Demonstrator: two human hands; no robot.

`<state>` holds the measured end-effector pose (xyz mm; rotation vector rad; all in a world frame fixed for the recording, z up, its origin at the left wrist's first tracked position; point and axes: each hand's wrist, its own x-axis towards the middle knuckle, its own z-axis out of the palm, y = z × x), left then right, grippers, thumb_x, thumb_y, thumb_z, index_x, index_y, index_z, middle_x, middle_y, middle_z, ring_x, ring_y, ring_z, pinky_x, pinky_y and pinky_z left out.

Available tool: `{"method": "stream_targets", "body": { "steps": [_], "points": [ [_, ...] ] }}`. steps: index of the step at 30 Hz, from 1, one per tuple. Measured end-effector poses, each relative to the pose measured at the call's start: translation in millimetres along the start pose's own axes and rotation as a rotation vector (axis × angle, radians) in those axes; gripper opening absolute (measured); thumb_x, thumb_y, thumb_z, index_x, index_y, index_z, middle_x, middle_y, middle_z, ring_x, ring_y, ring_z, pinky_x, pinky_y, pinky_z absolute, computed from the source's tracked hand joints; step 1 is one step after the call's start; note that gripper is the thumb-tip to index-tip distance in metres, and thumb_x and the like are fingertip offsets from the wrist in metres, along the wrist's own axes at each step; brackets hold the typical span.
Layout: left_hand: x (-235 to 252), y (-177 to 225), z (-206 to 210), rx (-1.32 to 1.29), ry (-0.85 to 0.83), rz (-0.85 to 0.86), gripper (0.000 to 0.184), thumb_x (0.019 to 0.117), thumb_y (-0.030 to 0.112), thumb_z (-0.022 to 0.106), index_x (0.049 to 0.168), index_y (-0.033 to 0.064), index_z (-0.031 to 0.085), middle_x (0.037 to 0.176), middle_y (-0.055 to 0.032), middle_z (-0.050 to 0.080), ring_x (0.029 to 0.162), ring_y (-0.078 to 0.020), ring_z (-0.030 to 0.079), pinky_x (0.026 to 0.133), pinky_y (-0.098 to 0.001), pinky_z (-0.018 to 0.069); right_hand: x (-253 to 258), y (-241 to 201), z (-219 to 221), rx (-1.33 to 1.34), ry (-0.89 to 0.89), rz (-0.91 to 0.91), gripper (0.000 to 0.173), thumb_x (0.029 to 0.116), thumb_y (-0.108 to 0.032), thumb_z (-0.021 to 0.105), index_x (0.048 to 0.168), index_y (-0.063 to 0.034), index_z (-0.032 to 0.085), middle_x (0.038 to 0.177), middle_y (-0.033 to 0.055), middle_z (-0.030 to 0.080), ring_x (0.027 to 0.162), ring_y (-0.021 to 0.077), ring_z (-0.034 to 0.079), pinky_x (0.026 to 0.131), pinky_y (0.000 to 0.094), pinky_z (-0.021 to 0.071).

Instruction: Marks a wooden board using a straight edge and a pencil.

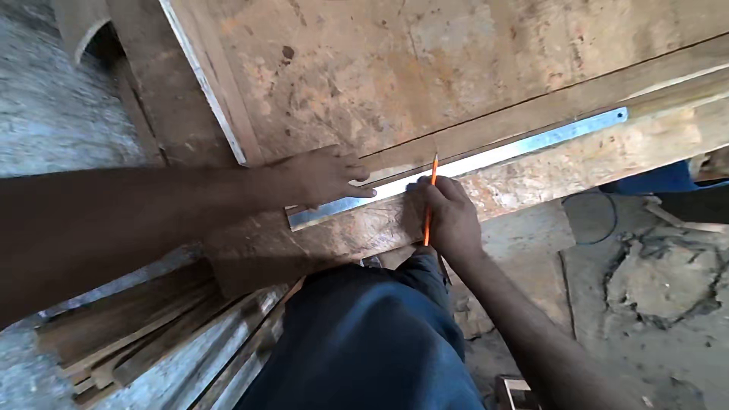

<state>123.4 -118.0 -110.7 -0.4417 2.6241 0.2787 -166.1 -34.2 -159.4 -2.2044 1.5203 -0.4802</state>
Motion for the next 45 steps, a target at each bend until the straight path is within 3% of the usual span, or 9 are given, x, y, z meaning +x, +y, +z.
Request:
{"method": "stream_targets", "body": {
  "steps": [4, 7, 15, 19, 28, 33, 37, 40, 45],
  "points": [
    [21.4, 1.9, -11.3, -0.059, 0.073, 0.075, 0.058, 0.0793, 0.021, 0.087, 0.134, 0.0233, 0.068, 0.153, -0.0007, 0.050, 0.127, -0.0302, 0.055, 0.100, -0.0480, 0.0481, 0.1, -2.2, 1.4, -0.054, -0.004, 0.016, 0.027, 0.0992, -0.003, 0.055, 0.119, -0.0116, 0.070, 0.128, 0.0113, 0.066, 0.124, 0.0311, 0.061, 0.100, 0.0463, 0.0547],
    [26.9, 5.2, -15.5, -0.094, 0.061, 0.077, 0.049, 0.0793, 0.008, 0.084, 0.126, 0.0163, 0.072, 0.158, 0.0009, 0.045, 0.129, -0.0297, 0.055, 0.104, -0.0455, 0.0492, -0.2, -3.5, 0.8, -0.055, -0.013, 0.028, 0.028, 0.0981, -0.001, 0.055, 0.119, -0.0121, 0.070, 0.129, 0.0121, 0.066, 0.122, 0.0322, 0.062, 0.099, 0.0478, 0.0551],
    [36.8, 6.7, -14.8, -0.113, 0.101, 0.040, 0.111, 0.0620, 0.009, 0.095, 0.158, 0.0209, 0.040, 0.159, -0.0017, 0.044, 0.128, -0.0325, 0.056, 0.100, -0.0467, 0.0499, -4.8, -3.2, 6.3, -0.044, 0.022, 0.057, 0.029, 0.0993, -0.004, 0.054, 0.121, -0.0131, 0.070, 0.133, 0.0101, 0.066, 0.124, 0.0304, 0.062, 0.101, 0.0469, 0.0538],
    [49.2, 6.5, -14.2, -0.070, 0.086, 0.006, 0.129, 0.0486, 0.016, 0.101, 0.160, 0.0246, 0.036, 0.162, 0.0014, 0.041, 0.127, -0.0330, 0.055, 0.099, -0.0497, 0.0470, -5.6, 0.7, 5.5, -0.032, 0.031, 0.060, 0.026, 0.1011, -0.009, 0.055, 0.121, -0.0134, 0.071, 0.132, 0.0094, 0.067, 0.122, 0.0291, 0.063, 0.100, 0.0461, 0.0545],
    [77.7, 9.2, -17.1, 0.082, 0.045, -0.002, 0.145, 0.0452, 0.016, 0.101, 0.165, 0.0296, 0.021, 0.172, 0.0129, 0.017, 0.132, -0.0329, 0.051, 0.103, -0.0507, 0.0424, -10.2, 5.5, 6.4, 0.067, 0.074, 0.113, 0.026, 0.1019, -0.011, 0.054, 0.120, -0.0158, 0.072, 0.129, 0.0079, 0.068, 0.118, 0.0229, 0.066, 0.096, 0.0430, 0.0583],
    [74.9, 17.4, -19.7, 0.047, 0.087, -0.037, 0.095, 0.0865, -0.008, 0.067, 0.164, 0.0289, 0.027, 0.170, 0.0090, 0.026, 0.122, -0.0326, 0.058, 0.102, -0.0484, 0.0451, -20.0, 32.6, -18.7, 0.531, 0.153, 0.093, 0.036, 0.1050, -0.003, 0.046, 0.137, -0.0012, 0.062, 0.133, 0.0110, 0.068, 0.124, 0.0193, 0.064, 0.109, 0.0416, 0.0530],
    [75.4, 19.6, -19.5, 0.035, 0.089, -0.052, 0.090, 0.0894, -0.007, 0.062, 0.164, 0.0287, 0.027, 0.170, 0.0092, 0.025, 0.120, -0.0323, 0.059, 0.102, -0.0487, 0.0448, -26.8, 81.5, -60.5, 0.529, 0.427, 0.293, 0.037, 0.1096, -0.018, 0.047, 0.138, 0.0021, 0.059, 0.110, 0.0124, 0.073, 0.097, 0.0189, 0.072, 0.090, 0.0406, 0.0612],
    [75.9, 20.2, -21.2, 0.039, 0.078, -0.061, 0.089, 0.0908, -0.005, 0.062, 0.165, 0.0288, 0.026, 0.171, 0.0085, 0.024, 0.120, -0.0328, 0.059, 0.103, -0.0492, 0.0446, -19.9, 124.6, -82.9, 0.420, 0.528, 0.446, 0.030, 0.1071, -0.024, 0.055, 0.119, -0.0028, 0.072, 0.094, 0.0058, 0.073, 0.079, 0.0116, 0.070, 0.074, 0.0316, 0.0610],
    [76.0, 20.5, -17.6, 0.036, 0.090, -0.078, 0.089, 0.0908, -0.003, 0.063, 0.164, 0.0311, 0.027, 0.170, 0.0089, 0.027, 0.120, -0.0320, 0.059, 0.105, -0.0487, 0.0444, 0.1, 162.7, -96.8, 0.315, 0.499, 0.501, 0.022, 0.1032, -0.023, 0.059, 0.106, -0.0044, 0.072, 0.084, 0.0036, 0.074, 0.071, 0.0108, 0.071, 0.068, 0.0319, 0.0622]
  ]
}}
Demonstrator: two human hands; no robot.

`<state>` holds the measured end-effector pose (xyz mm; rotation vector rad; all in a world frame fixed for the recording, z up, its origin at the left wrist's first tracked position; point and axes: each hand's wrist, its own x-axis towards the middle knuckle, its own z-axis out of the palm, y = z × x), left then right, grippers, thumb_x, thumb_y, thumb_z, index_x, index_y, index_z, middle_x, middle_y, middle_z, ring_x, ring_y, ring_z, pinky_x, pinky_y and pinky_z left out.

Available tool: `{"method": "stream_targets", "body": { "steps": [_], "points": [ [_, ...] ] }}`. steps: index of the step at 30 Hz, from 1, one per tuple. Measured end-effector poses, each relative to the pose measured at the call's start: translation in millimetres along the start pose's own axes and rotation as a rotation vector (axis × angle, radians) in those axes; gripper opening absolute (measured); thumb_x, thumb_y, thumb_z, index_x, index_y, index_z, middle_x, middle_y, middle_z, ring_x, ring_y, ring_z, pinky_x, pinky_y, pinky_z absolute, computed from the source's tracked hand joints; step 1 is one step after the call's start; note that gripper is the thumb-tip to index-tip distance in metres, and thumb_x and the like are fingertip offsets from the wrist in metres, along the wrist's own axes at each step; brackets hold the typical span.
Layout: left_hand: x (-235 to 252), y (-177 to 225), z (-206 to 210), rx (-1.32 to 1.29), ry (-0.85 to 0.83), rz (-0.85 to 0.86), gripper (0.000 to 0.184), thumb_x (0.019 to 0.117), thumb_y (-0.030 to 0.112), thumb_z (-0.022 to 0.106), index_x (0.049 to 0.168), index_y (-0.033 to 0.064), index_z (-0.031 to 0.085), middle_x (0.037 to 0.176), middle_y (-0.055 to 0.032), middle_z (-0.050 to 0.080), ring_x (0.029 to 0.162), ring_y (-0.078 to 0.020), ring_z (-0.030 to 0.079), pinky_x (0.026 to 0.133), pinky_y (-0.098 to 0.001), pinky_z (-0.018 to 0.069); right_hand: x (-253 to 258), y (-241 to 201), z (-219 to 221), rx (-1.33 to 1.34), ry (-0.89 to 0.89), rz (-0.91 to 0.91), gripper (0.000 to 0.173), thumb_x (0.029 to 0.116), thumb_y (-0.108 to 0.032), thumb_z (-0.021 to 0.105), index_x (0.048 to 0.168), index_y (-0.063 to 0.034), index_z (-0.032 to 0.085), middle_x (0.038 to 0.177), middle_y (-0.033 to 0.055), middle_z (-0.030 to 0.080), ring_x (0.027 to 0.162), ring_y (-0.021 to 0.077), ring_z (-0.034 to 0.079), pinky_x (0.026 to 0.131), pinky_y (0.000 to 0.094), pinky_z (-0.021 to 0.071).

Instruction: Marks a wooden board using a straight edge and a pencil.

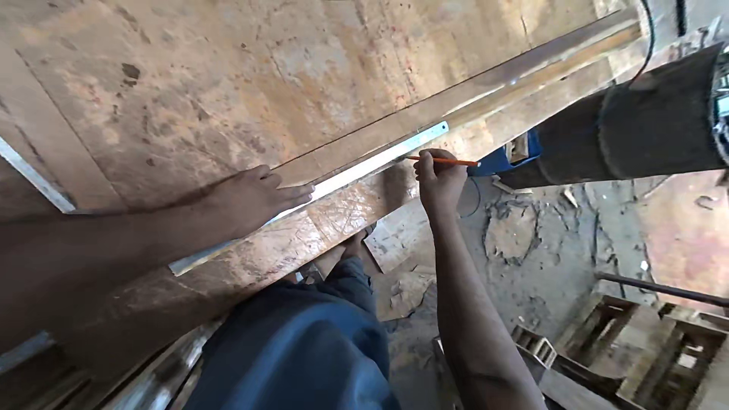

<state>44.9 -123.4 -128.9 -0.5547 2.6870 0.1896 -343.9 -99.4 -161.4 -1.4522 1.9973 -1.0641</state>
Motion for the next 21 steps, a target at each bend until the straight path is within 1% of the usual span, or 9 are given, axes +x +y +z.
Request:
{"method": "stream_targets", "body": {
  "steps": [5, 8, 10, 12, 13, 15, 17, 19, 21],
  "points": [
    [-1.5, 0.3, -1.8, -0.032, 0.008, 0.002, 0.084, 0.0936, -0.002, 0.061, 0.164, 0.0301, 0.027, 0.170, 0.0086, 0.027, 0.120, -0.0322, 0.059, 0.108, -0.0490, 0.0421, 20.0, 4.9, -3.5, -0.016, -0.055, -0.053, 0.024, 0.1040, -0.023, 0.058, 0.106, -0.0037, 0.071, 0.083, 0.0039, 0.074, 0.070, 0.0116, 0.072, 0.068, 0.0333, 0.0629],
    [-1.7, 0.9, -3.9, -0.036, 0.014, 0.005, 0.082, 0.0939, -0.002, 0.061, 0.164, 0.0271, 0.029, 0.169, 0.0068, 0.028, 0.120, -0.0327, 0.059, 0.109, -0.0483, 0.0421, 32.7, 5.8, -9.8, -0.058, -0.091, -0.048, 0.025, 0.1045, -0.024, 0.057, 0.105, -0.0039, 0.072, 0.081, 0.0038, 0.074, 0.069, 0.0117, 0.072, 0.068, 0.0336, 0.0632],
    [-0.6, 2.4, -7.6, -0.037, -0.008, -0.002, 0.082, 0.0938, -0.003, 0.062, 0.164, 0.0267, 0.030, 0.169, 0.0070, 0.028, 0.121, -0.0327, 0.059, 0.110, -0.0480, 0.0419, 41.1, 11.2, -14.5, -0.115, -0.059, -0.054, 0.027, 0.1046, -0.025, 0.056, 0.106, -0.0041, 0.073, 0.081, 0.0039, 0.074, 0.068, 0.0111, 0.071, 0.067, 0.0336, 0.0614],
    [-0.8, 3.4, -9.4, -0.049, -0.009, -0.005, 0.080, 0.0937, -0.002, 0.062, 0.163, 0.0265, 0.033, 0.169, 0.0073, 0.028, 0.120, -0.0327, 0.059, 0.108, -0.0480, 0.0426, 44.9, 17.9, -16.7, -0.191, -0.018, -0.078, 0.029, 0.1054, -0.027, 0.055, 0.108, -0.0047, 0.073, 0.083, 0.0043, 0.074, 0.070, 0.0117, 0.070, 0.068, 0.0343, 0.0612],
    [-1.3, 3.8, -10.5, -0.058, -0.015, -0.011, 0.078, 0.0947, -0.001, 0.061, 0.162, 0.0269, 0.033, 0.169, 0.0075, 0.028, 0.121, -0.0330, 0.058, 0.108, -0.0484, 0.0429, 43.0, 16.4, -15.7, -0.250, -0.009, -0.102, 0.030, 0.1055, -0.027, 0.054, 0.109, -0.0051, 0.073, 0.084, 0.0052, 0.074, 0.071, 0.0129, 0.071, 0.070, 0.0353, 0.0608],
    [-1.2, 4.1, -11.3, -0.071, -0.038, -0.028, 0.079, 0.0955, -0.001, 0.060, 0.163, 0.0287, 0.032, 0.169, 0.0088, 0.028, 0.125, -0.0332, 0.056, 0.110, -0.0483, 0.0416, 32.5, 4.0, -9.4, -0.380, -0.037, -0.176, 0.029, 0.1047, -0.023, 0.053, 0.109, -0.0042, 0.074, 0.091, 0.0103, 0.074, 0.078, 0.0194, 0.071, 0.075, 0.0411, 0.0597],
    [-0.5, 4.4, -10.3, -0.062, -0.046, -0.020, 0.083, 0.0938, -0.004, 0.061, 0.163, 0.0281, 0.030, 0.169, 0.0078, 0.027, 0.124, -0.0332, 0.057, 0.111, -0.0485, 0.0408, 22.7, -6.9, -4.8, -0.412, -0.103, -0.250, 0.025, 0.1028, -0.019, 0.055, 0.107, -0.0044, 0.074, 0.092, 0.0122, 0.074, 0.077, 0.0217, 0.071, 0.074, 0.0422, 0.0591],
    [-0.2, 2.4, -9.1, -0.056, -0.040, -0.009, 0.085, 0.0922, -0.004, 0.063, 0.163, 0.0276, 0.030, 0.169, 0.0073, 0.027, 0.121, -0.0324, 0.059, 0.110, -0.0481, 0.0413, 29.7, -10.2, -10.1, -0.351, -0.197, -0.195, 0.027, 0.1040, -0.022, 0.054, 0.110, -0.0045, 0.074, 0.089, 0.0104, 0.075, 0.074, 0.0196, 0.071, 0.073, 0.0424, 0.0603],
    [-0.2, 0.3, -5.2, -0.054, -0.033, 0.003, 0.091, 0.0885, -0.004, 0.067, 0.164, 0.0283, 0.028, 0.170, 0.0080, 0.026, 0.118, -0.0322, 0.060, 0.109, -0.0481, 0.0420, 49.3, 3.5, -22.3, -0.267, -0.198, -0.097, 0.032, 0.1051, -0.027, 0.053, 0.112, -0.0034, 0.073, 0.087, 0.0087, 0.075, 0.075, 0.0178, 0.072, 0.074, 0.0429, 0.0619]
  ]
}}
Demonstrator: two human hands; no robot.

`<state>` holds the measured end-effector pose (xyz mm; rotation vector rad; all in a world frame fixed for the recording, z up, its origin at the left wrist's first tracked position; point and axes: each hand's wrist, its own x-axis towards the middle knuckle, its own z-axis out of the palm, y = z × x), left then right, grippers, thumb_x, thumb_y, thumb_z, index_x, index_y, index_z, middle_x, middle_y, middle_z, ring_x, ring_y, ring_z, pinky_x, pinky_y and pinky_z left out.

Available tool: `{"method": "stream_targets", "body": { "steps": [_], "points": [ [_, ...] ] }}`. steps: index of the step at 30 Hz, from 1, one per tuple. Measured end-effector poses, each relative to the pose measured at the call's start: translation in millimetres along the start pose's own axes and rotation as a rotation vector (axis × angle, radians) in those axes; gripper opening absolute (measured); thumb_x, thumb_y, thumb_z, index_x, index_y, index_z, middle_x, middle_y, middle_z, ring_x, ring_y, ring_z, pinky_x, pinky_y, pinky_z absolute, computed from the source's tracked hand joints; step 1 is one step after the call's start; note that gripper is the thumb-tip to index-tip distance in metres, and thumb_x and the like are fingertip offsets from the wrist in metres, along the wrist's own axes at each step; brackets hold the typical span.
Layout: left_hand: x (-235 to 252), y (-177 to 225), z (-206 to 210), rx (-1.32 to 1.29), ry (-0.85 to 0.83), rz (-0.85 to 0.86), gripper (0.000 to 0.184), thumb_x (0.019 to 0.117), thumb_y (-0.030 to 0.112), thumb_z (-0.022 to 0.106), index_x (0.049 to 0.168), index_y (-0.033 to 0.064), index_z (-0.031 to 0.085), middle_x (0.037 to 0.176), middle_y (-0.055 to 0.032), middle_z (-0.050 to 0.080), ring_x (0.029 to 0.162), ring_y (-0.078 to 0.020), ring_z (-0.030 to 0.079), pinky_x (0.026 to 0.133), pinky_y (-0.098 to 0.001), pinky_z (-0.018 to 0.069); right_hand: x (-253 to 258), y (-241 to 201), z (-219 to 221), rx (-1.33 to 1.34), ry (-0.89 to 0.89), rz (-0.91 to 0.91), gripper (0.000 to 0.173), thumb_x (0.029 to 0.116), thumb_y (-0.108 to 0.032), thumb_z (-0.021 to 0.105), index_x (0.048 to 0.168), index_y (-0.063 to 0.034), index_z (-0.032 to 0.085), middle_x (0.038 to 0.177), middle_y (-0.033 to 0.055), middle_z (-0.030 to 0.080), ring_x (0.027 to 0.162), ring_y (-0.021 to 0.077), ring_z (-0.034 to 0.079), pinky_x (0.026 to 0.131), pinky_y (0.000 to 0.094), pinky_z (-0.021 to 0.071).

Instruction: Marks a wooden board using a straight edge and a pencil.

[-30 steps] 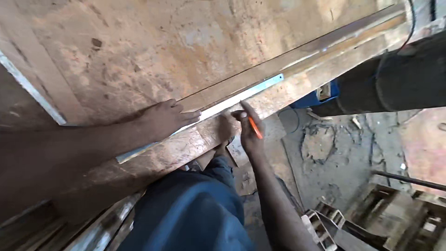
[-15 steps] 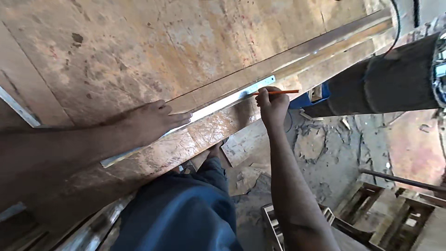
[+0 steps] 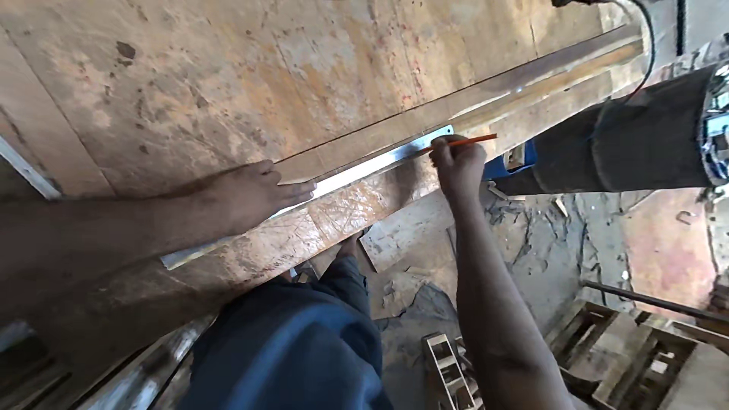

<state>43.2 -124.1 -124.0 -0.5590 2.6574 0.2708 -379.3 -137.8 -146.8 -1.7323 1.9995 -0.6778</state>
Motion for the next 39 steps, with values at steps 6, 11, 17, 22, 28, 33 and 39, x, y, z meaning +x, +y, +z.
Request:
{"method": "stream_targets", "body": {
  "steps": [6, 11, 17, 22, 28, 33, 39],
  "points": [
    [-0.2, 1.6, -2.2, 0.019, -0.027, -0.005, 0.087, 0.0933, -0.002, 0.062, 0.165, 0.0295, 0.024, 0.171, 0.0098, 0.022, 0.117, -0.0308, 0.062, 0.110, -0.0477, 0.0406, 12.1, 17.8, -7.6, -0.145, 0.126, -0.007, 0.033, 0.1056, -0.028, 0.051, 0.109, -0.0053, 0.074, 0.084, 0.0085, 0.073, 0.072, 0.0172, 0.070, 0.071, 0.0408, 0.0583],
    [-0.5, -1.4, 1.0, 0.024, -0.013, 0.009, 0.094, 0.0893, -0.003, 0.065, 0.166, 0.0304, 0.022, 0.171, 0.0110, 0.021, 0.112, -0.0293, 0.063, 0.107, -0.0467, 0.0418, 10.1, 0.4, -4.7, -0.065, -0.005, -0.046, 0.030, 0.1043, -0.025, 0.053, 0.108, -0.0048, 0.074, 0.083, 0.0075, 0.074, 0.070, 0.0151, 0.070, 0.071, 0.0395, 0.0600],
    [0.9, 0.2, -0.8, 0.030, -0.025, 0.006, 0.092, 0.0903, -0.005, 0.062, 0.165, 0.0302, 0.022, 0.171, 0.0100, 0.022, 0.110, -0.0301, 0.063, 0.105, -0.0468, 0.0432, 11.3, 3.3, -8.0, -0.285, 0.080, -0.060, 0.031, 0.1041, -0.025, 0.050, 0.108, -0.0050, 0.074, 0.091, 0.0132, 0.074, 0.081, 0.0258, 0.072, 0.077, 0.0497, 0.0575],
    [2.0, -2.2, 2.7, 0.032, -0.020, 0.015, 0.093, 0.0895, -0.007, 0.061, 0.165, 0.0298, 0.023, 0.171, 0.0116, 0.021, 0.108, -0.0316, 0.063, 0.099, -0.0488, 0.0454, -62.7, -89.6, 51.7, -0.260, -0.144, -0.285, 0.019, 0.0975, -0.014, 0.059, 0.105, -0.0071, 0.075, 0.101, 0.0129, 0.072, 0.102, 0.0308, 0.069, 0.090, 0.0500, 0.0575],
    [2.6, -6.8, -0.2, 0.012, -0.060, 0.011, 0.108, 0.0803, -0.008, 0.072, 0.166, 0.0324, 0.020, 0.171, 0.0160, 0.018, 0.111, -0.0306, 0.062, 0.102, -0.0471, 0.0427, -154.7, -181.6, 141.9, 0.185, -0.178, -0.469, 0.018, 0.0947, -0.010, 0.061, 0.104, -0.0051, 0.076, 0.101, 0.0100, 0.074, 0.099, 0.0242, 0.070, 0.086, 0.0396, 0.0598],
    [4.0, -6.8, -2.4, 0.046, -0.093, 0.003, 0.124, 0.0697, -0.002, 0.084, 0.166, 0.0331, 0.014, 0.171, 0.0136, 0.019, 0.110, -0.0300, 0.063, 0.102, -0.0470, 0.0425, -130.8, -147.8, 124.3, 0.438, -0.147, -0.191, 0.019, 0.1028, -0.013, 0.060, 0.107, -0.0011, 0.074, 0.096, 0.0080, 0.076, 0.082, 0.0120, 0.074, 0.078, 0.0340, 0.0640],
    [5.4, -10.9, -3.0, 0.042, -0.093, 0.022, 0.137, 0.0592, 0.006, 0.093, 0.166, 0.0352, 0.012, 0.172, 0.0165, 0.015, 0.112, -0.0291, 0.062, 0.104, -0.0478, 0.0406, -133.3, -162.5, 112.9, -0.159, -0.120, -0.288, 0.020, 0.0916, -0.011, 0.064, 0.108, -0.0067, 0.075, 0.101, 0.0140, 0.071, 0.099, 0.0328, 0.069, 0.082, 0.0496, 0.0585]
  ]
}}
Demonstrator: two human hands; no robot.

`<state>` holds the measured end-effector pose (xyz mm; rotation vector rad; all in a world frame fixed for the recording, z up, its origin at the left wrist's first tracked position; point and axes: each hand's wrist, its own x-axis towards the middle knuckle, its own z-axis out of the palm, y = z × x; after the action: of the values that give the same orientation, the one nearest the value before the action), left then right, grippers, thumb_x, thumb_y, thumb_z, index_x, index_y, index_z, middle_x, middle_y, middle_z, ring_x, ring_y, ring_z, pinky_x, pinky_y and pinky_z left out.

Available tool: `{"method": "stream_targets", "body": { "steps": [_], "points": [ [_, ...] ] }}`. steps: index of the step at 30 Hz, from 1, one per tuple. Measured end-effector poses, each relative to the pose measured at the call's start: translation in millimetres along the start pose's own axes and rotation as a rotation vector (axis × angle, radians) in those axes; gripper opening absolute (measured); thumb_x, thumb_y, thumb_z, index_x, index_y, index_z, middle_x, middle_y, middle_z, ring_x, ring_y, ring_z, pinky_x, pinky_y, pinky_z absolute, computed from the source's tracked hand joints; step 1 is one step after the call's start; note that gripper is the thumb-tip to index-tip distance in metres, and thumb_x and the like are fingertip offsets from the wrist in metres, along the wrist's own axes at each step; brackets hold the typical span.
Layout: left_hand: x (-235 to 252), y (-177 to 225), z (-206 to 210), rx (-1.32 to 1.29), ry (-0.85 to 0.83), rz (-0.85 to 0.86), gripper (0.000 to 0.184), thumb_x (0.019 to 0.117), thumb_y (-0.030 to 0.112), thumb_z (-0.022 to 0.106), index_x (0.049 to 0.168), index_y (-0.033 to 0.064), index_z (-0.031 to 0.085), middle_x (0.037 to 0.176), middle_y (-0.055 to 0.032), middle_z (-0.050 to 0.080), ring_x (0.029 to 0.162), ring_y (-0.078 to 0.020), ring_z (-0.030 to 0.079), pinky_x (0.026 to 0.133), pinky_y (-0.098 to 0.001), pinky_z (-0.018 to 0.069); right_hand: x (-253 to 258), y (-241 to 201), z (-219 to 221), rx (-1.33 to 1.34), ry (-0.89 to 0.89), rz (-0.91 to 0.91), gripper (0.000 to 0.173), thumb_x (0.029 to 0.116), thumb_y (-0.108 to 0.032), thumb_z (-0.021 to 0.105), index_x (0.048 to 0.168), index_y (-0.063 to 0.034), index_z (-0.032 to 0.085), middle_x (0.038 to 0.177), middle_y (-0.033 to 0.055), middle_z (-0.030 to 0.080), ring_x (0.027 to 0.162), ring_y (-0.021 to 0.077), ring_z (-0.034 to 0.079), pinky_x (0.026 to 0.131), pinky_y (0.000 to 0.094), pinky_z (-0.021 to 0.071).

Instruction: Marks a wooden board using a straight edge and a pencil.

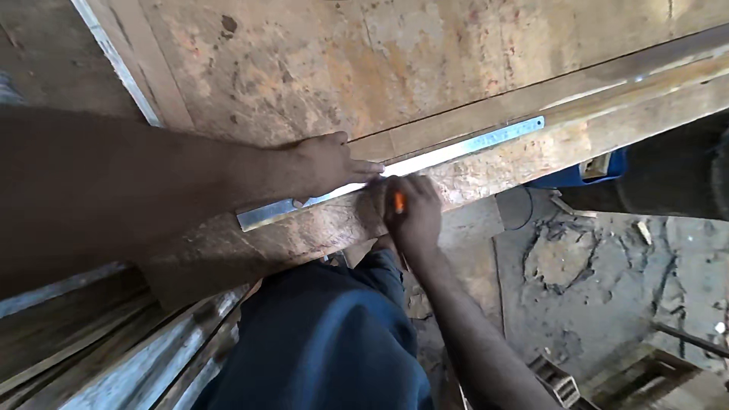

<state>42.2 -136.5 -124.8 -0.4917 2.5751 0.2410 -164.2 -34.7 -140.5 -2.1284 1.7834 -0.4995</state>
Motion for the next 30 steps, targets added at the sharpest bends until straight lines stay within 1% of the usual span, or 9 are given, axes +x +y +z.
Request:
{"method": "stream_targets", "body": {
  "steps": [3, 5, 7, 10, 14, 18, 23, 27, 30],
  "points": [
    [0.9, -1.0, 1.3, -0.018, -0.001, 0.000, 0.131, 0.0635, 0.003, 0.087, 0.166, 0.0376, 0.012, 0.172, 0.0152, 0.016, 0.118, -0.0310, 0.060, 0.105, -0.0507, 0.0392, -16.7, -70.8, 33.8, 0.069, -0.109, -0.191, 0.019, 0.0881, -0.011, 0.067, 0.105, -0.0072, 0.074, 0.106, 0.0124, 0.072, 0.104, 0.0329, 0.068, 0.086, 0.0486, 0.0588],
    [0.7, -0.9, 2.0, 0.002, 0.003, 0.020, 0.110, 0.0816, -0.006, 0.071, 0.166, 0.0349, 0.014, 0.172, 0.0108, 0.018, 0.119, -0.0330, 0.059, 0.104, -0.0514, 0.0399, -27.3, -104.4, 60.5, 0.210, -0.134, -0.315, 0.019, 0.0916, -0.013, 0.064, 0.107, -0.0091, 0.074, 0.114, 0.0094, 0.074, 0.112, 0.0287, 0.068, 0.096, 0.0423, 0.0566],
    [0.7, -0.3, -0.2, 0.021, -0.019, 0.007, 0.107, 0.0845, -0.008, 0.066, 0.166, 0.0354, 0.012, 0.172, 0.0086, 0.018, 0.121, -0.0342, 0.058, 0.107, -0.0510, 0.0391, -28.4, -115.4, 76.9, 0.440, -0.129, -0.335, 0.018, 0.0927, -0.009, 0.065, 0.106, -0.0062, 0.076, 0.110, 0.0110, 0.075, 0.115, 0.0283, 0.068, 0.105, 0.0422, 0.0541],
    [-0.8, 0.8, -2.8, 0.006, -0.017, 0.006, 0.100, 0.0883, -0.007, 0.063, 0.166, 0.0337, 0.015, 0.172, 0.0070, 0.020, 0.121, -0.0336, 0.059, 0.108, -0.0505, 0.0390, -21.6, -89.9, 77.6, 0.734, -0.090, -0.215, 0.017, 0.0997, -0.011, 0.063, 0.106, -0.0033, 0.077, 0.111, 0.0104, 0.076, 0.111, 0.0199, 0.071, 0.101, 0.0388, 0.0586],
    [-3.2, -0.7, -0.6, -0.024, 0.030, 0.005, 0.132, 0.0594, 0.008, 0.092, 0.165, 0.0359, 0.018, 0.170, 0.0101, 0.025, 0.119, -0.0318, 0.059, 0.105, -0.0487, 0.0393, -16.4, -53.7, 58.2, 0.771, -0.022, -0.087, 0.016, 0.1003, -0.010, 0.063, 0.103, -0.0017, 0.075, 0.101, 0.0089, 0.076, 0.089, 0.0132, 0.074, 0.082, 0.0348, 0.0639],
    [-2.2, 0.4, -3.7, 0.005, 0.010, 0.002, 0.101, 0.0864, -0.006, 0.067, 0.165, 0.0346, 0.018, 0.169, 0.0045, 0.029, 0.119, -0.0341, 0.060, 0.109, -0.0500, 0.0384, -26.0, -84.5, 86.3, 0.851, -0.029, -0.144, 0.015, 0.0985, -0.010, 0.065, 0.102, -0.0016, 0.077, 0.105, 0.0100, 0.077, 0.103, 0.0176, 0.074, 0.095, 0.0377, 0.0621],
    [-2.1, 1.7, -3.0, 0.028, -0.012, -0.011, 0.106, 0.0847, -0.006, 0.068, 0.166, 0.0342, 0.014, 0.171, 0.0066, 0.023, 0.119, -0.0333, 0.058, 0.106, -0.0489, 0.0397, -24.5, -106.7, 109.5, 0.973, -0.154, -0.163, 0.015, 0.0997, -0.011, 0.065, 0.106, -0.0032, 0.077, 0.104, 0.0066, 0.078, 0.101, 0.0143, 0.073, 0.107, 0.0411, 0.0554],
    [-2.7, -0.5, -3.4, 0.020, 0.012, -0.002, 0.104, 0.0847, -0.003, 0.070, 0.166, 0.0336, 0.016, 0.171, 0.0063, 0.025, 0.117, -0.0331, 0.060, 0.107, -0.0507, 0.0399, -21.5, -85.0, 100.9, 1.088, -0.169, -0.117, 0.015, 0.0980, -0.006, 0.067, 0.108, -0.0009, 0.076, 0.109, 0.0101, 0.076, 0.101, 0.0176, 0.074, 0.096, 0.0384, 0.0613],
    [-1.3, 0.2, -1.1, -0.003, 0.021, 0.009, 0.118, 0.0728, 0.000, 0.081, 0.165, 0.0348, 0.017, 0.171, 0.0084, 0.023, 0.116, -0.0326, 0.060, 0.105, -0.0508, 0.0398, -30.0, -98.3, 113.4, 1.106, -0.127, -0.132, 0.013, 0.0965, -0.005, 0.068, 0.104, -0.0008, 0.077, 0.106, 0.0098, 0.077, 0.096, 0.0167, 0.074, 0.095, 0.0394, 0.0610]
  ]
}}
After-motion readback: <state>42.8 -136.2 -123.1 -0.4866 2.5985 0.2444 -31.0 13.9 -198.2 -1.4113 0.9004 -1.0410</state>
